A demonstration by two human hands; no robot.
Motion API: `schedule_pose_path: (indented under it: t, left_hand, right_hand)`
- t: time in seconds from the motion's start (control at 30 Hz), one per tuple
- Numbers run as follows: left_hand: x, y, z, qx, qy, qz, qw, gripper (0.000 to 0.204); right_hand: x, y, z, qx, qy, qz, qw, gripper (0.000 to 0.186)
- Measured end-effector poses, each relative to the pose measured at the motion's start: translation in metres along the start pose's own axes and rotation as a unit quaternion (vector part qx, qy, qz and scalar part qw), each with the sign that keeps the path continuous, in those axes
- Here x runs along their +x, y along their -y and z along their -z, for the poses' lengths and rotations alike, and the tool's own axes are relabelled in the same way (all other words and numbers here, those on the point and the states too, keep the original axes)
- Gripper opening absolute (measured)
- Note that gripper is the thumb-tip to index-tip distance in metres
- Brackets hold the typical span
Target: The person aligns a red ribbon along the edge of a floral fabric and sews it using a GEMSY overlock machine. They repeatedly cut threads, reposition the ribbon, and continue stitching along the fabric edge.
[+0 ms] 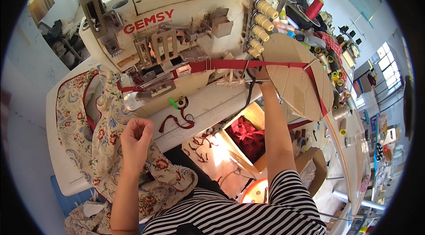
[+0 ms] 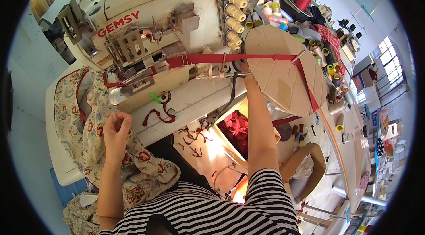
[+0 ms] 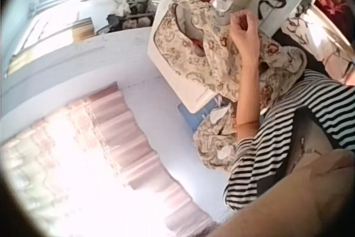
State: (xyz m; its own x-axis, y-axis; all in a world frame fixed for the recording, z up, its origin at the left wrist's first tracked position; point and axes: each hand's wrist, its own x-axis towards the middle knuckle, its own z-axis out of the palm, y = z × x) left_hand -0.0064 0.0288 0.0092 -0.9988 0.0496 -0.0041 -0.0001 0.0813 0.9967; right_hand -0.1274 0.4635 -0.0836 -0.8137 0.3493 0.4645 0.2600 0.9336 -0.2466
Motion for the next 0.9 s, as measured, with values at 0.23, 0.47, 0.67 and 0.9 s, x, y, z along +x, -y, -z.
schedule_pose_path:
  t: [0.23,0.47,0.67,0.9]
  left_hand:
    - [0.001,0.007,-0.003,-0.049,-0.01,-0.009,0.999,0.009]
    - [-0.001,0.004,0.0,-0.125,-0.001,0.031,0.992,0.018]
    - [-0.001,0.01,-0.007,-0.111,-0.017,-0.003,0.994,0.016]
    - [-0.004,0.011,-0.009,-0.098,-0.028,-0.023,0.995,0.013]
  right_hand:
    - [-0.059,-0.003,0.065,0.15,0.113,-0.15,0.971,0.046]
    - [-0.222,0.051,0.105,0.5,0.157,-0.303,0.796,0.037]
    - [-0.276,0.168,0.149,0.58,0.504,-0.118,0.629,0.028]
    - [-0.259,0.214,0.141,0.523,0.533,-0.1,0.657,0.027]
